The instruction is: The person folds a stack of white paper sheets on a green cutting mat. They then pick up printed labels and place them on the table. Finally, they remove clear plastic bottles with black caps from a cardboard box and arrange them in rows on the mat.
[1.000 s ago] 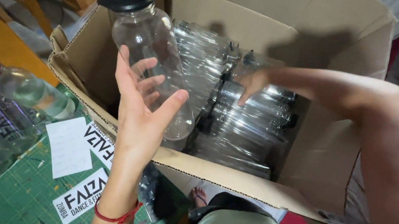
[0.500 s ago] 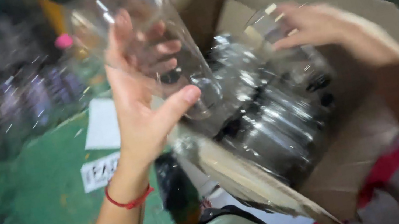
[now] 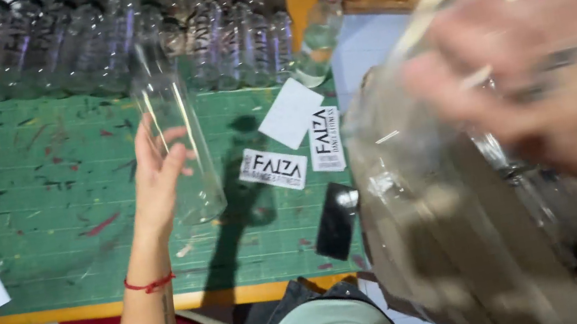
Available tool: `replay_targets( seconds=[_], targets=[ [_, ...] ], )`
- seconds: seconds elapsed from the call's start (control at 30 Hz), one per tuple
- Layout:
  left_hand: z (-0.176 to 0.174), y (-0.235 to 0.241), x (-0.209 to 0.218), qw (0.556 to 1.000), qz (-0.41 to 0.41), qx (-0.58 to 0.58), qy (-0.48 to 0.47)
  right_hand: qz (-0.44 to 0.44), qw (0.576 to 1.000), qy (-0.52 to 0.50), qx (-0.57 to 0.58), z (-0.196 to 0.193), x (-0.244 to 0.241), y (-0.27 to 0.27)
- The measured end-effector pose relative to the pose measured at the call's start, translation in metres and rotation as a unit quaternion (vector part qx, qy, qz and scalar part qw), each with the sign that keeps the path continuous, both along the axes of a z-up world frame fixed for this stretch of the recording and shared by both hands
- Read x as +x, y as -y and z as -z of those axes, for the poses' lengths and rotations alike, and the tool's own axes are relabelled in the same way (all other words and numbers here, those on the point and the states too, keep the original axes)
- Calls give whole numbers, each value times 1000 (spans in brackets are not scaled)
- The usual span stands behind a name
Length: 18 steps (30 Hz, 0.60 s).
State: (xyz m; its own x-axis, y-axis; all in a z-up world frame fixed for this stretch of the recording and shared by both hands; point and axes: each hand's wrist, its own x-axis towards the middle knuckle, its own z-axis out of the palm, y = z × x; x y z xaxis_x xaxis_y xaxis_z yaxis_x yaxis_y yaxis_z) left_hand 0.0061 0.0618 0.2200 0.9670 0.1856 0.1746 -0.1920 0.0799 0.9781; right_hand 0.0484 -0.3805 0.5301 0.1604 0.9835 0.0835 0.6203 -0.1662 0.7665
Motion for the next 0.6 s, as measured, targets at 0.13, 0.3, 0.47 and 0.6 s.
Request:
replay_targets(
  seconds=[0.13, 0.3, 0.47, 0.6],
  targets=[
    [81, -50, -9, 988, -63, 37, -136, -18, 990, -130, -55, 64, 12, -134],
    [206, -89, 18, 976, -63, 36, -205, -169, 978, -124, 2, 242, 51, -236],
    [224, -88, 50, 941, -50, 69, -327, -188, 967, -173, -5, 391, 83, -281],
    [241, -95, 83, 932, -35, 126, -337, -143, 970, -198, -13, 443, 93, -296]
  ],
)
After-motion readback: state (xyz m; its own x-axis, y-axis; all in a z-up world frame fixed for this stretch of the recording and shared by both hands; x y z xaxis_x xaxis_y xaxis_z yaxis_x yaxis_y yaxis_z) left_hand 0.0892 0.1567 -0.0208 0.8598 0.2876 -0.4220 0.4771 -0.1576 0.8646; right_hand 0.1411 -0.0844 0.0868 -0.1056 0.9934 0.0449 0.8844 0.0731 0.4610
